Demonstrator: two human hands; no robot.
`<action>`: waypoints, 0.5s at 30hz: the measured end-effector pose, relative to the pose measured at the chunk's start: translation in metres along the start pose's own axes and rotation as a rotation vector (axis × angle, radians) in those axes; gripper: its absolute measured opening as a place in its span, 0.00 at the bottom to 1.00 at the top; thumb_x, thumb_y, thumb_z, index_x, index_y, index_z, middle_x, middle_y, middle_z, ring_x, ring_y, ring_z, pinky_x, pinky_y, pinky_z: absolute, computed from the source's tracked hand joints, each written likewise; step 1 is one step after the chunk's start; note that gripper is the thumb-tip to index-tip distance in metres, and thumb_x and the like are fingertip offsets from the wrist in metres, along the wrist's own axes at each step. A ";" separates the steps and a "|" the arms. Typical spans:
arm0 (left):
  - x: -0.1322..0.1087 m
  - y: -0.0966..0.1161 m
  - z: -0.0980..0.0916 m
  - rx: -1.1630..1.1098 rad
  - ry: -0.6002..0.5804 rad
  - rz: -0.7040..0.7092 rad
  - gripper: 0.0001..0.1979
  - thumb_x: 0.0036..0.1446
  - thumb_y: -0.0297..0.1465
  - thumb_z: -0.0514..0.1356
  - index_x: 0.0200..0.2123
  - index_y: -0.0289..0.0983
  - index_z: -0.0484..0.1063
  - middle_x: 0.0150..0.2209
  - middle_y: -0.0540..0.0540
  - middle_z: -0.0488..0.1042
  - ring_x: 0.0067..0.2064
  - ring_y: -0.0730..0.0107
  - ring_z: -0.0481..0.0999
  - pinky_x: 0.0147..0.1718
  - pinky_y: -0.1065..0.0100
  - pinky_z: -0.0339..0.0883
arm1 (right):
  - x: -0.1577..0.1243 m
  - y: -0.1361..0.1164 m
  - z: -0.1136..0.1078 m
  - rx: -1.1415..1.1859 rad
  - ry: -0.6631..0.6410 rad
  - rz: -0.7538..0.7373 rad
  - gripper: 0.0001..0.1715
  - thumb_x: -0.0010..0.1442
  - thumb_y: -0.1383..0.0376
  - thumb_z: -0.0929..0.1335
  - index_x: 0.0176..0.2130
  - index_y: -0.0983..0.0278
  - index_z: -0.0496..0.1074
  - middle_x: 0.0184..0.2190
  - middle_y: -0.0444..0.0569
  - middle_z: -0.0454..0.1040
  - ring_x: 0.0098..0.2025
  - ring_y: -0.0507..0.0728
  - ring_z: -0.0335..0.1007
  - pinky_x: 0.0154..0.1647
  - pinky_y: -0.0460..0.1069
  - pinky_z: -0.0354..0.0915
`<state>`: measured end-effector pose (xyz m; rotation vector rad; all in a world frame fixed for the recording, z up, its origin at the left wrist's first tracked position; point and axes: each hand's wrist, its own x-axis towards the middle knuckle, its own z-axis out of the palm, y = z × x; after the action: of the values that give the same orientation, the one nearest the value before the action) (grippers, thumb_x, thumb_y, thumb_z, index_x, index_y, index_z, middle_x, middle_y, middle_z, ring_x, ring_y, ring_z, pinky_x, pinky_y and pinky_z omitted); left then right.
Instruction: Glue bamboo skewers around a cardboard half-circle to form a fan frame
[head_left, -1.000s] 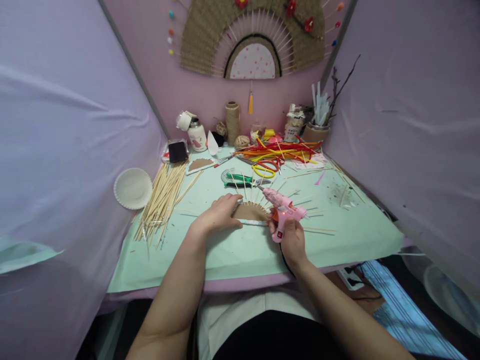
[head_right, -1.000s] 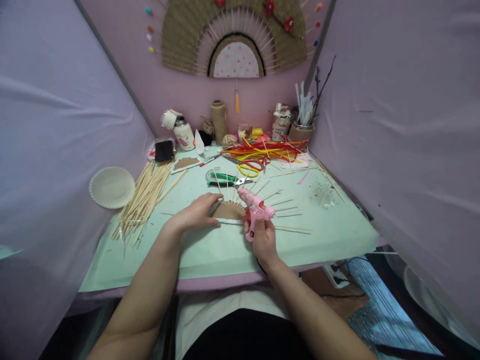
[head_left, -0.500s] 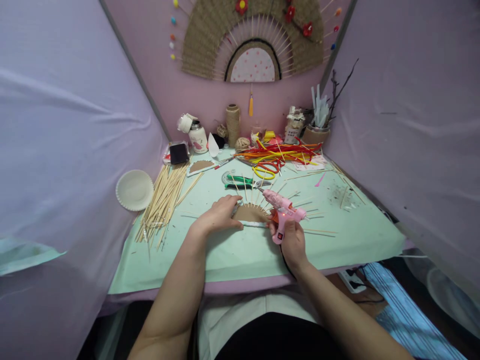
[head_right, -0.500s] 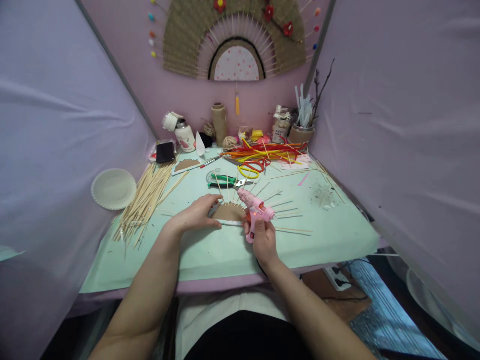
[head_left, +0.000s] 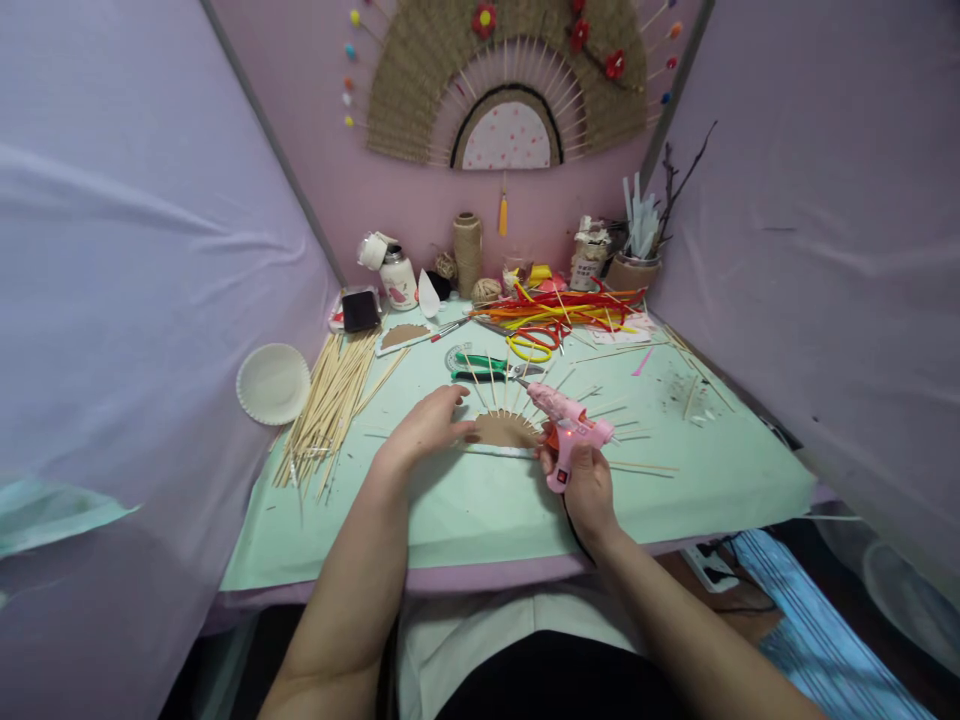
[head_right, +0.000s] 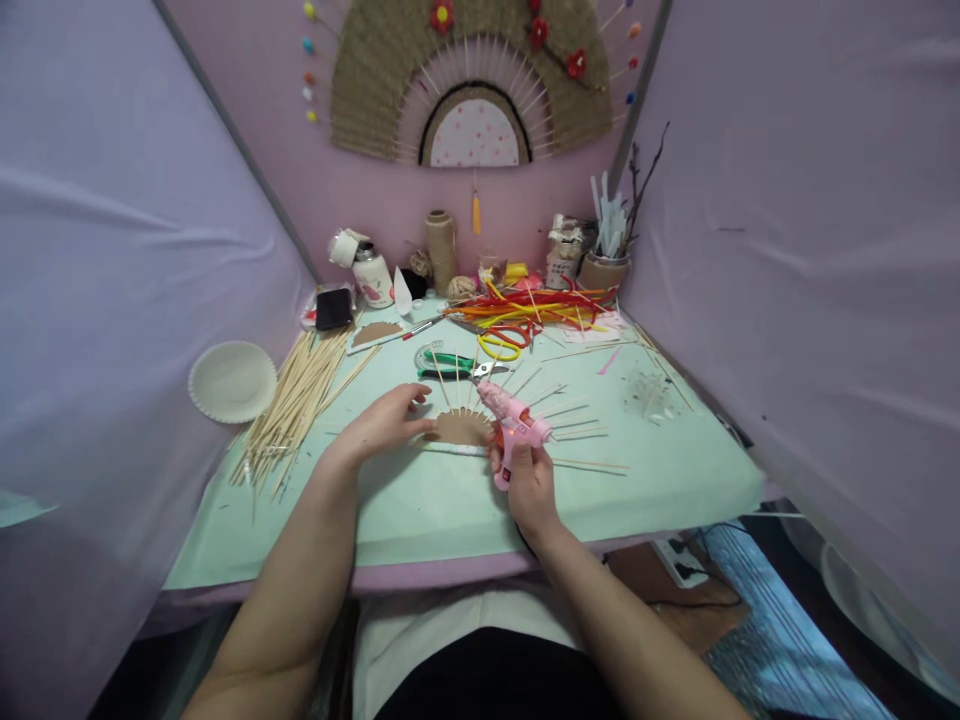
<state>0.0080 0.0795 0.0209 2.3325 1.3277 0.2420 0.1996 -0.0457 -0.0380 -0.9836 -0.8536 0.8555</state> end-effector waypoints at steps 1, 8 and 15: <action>0.001 -0.001 -0.006 0.003 0.035 -0.044 0.24 0.57 0.39 0.62 0.55 0.36 0.69 0.52 0.40 0.75 0.48 0.60 0.76 0.48 0.63 0.69 | 0.000 0.000 0.000 -0.005 -0.001 0.000 0.33 0.61 0.38 0.63 0.37 0.64 0.74 0.21 0.44 0.69 0.21 0.51 0.60 0.21 0.47 0.60; 0.010 -0.042 -0.071 0.285 0.229 -0.387 0.09 0.57 0.31 0.60 0.40 0.39 0.77 0.44 0.41 0.80 0.47 0.57 0.77 0.46 0.63 0.68 | 0.000 0.001 -0.001 0.007 -0.011 -0.007 0.33 0.62 0.38 0.62 0.36 0.64 0.75 0.19 0.44 0.67 0.20 0.51 0.59 0.20 0.47 0.57; 0.013 -0.057 -0.063 0.245 0.294 -0.430 0.09 0.56 0.29 0.58 0.36 0.37 0.78 0.40 0.41 0.81 0.44 0.58 0.78 0.42 0.65 0.67 | -0.001 0.001 -0.002 0.015 -0.018 -0.003 0.33 0.61 0.38 0.63 0.39 0.64 0.75 0.22 0.45 0.69 0.21 0.51 0.60 0.20 0.47 0.58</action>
<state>-0.0523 0.1339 0.0501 2.1855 2.0663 0.3073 0.2006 -0.0473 -0.0394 -0.9625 -0.8625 0.8676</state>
